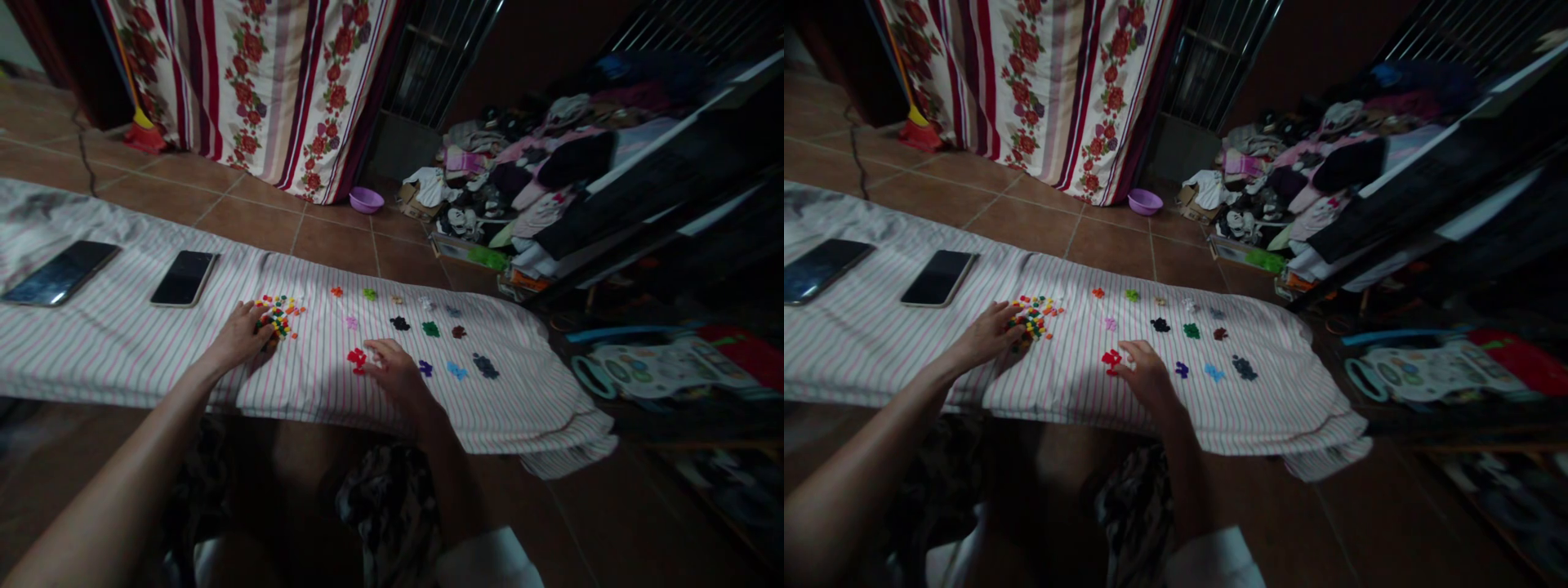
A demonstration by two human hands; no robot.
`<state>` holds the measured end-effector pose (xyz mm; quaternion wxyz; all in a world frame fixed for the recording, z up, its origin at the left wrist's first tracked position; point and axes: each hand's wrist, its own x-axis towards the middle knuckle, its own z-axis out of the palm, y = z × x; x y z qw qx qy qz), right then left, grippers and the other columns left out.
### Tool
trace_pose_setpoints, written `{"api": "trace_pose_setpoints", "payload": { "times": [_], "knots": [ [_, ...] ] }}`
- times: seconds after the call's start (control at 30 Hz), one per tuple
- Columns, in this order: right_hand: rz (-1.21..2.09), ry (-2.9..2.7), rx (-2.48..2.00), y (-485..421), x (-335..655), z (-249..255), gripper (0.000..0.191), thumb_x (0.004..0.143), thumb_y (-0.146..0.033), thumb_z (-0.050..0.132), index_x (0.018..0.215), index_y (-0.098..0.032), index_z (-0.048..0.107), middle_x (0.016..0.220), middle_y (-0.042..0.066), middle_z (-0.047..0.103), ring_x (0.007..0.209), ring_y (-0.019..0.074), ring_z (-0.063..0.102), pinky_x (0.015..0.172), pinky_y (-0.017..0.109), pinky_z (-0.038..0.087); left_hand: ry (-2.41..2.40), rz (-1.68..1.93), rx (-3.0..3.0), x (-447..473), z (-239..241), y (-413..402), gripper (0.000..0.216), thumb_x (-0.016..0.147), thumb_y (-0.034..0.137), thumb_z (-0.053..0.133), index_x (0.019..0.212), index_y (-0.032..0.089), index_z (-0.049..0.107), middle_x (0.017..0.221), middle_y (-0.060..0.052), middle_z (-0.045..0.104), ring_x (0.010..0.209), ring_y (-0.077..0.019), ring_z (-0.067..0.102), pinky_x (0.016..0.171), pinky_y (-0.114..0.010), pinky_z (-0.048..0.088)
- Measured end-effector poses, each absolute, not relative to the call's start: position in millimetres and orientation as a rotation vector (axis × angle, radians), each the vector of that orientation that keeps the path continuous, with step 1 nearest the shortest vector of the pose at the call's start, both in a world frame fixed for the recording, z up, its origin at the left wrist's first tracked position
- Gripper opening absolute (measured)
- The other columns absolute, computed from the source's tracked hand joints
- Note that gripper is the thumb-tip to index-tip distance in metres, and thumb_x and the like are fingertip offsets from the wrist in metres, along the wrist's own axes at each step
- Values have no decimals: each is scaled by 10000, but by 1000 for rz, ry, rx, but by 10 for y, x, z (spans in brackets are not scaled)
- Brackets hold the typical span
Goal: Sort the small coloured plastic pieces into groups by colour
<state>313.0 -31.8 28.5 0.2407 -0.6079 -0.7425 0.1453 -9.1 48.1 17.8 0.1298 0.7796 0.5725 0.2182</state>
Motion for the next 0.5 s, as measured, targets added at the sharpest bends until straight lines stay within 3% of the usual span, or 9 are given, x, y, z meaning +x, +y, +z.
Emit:
{"api": "trace_pose_setpoints", "payload": {
  "times": [0.17, 0.37, 0.5],
  "knots": [
    [424, -2093, -1830, -341, 2950, 222, 551, 709, -226, 716, 1238, -193, 567, 1096, 86, 576, 1002, 218, 571, 900, 356, 471, 1649, 657, 2265, -104, 181, 473, 408, 828, 392, 428, 1146, 208, 606, 1119, -88, 636, 1173, -272, 507, 1031, -470, 396],
    [473, -2147, -1725, -234, 2961, 198, 424, 727, -170, 680, 1145, -181, 611, 1058, 65, 568, 1012, 198, 552, 922, 337, 451, 1668, 678, 2211, -84, 178, 464, 418, 825, 402, 426, 1135, 189, 610, 1189, -100, 617, 1208, -269, 499, 1041, -460, 406],
    [548, -2147, -1654, -191, 2941, 184, 354, 720, -156, 682, 1070, -190, 639, 1000, 48, 574, 913, 175, 562, 846, 321, 471, 1649, 751, 2118, 28, 272, 396, 452, 846, 384, 385, 1165, 147, 602, 1303, -124, 566, 1265, -250, 482, 1069, -433, 400]
  ]
}}
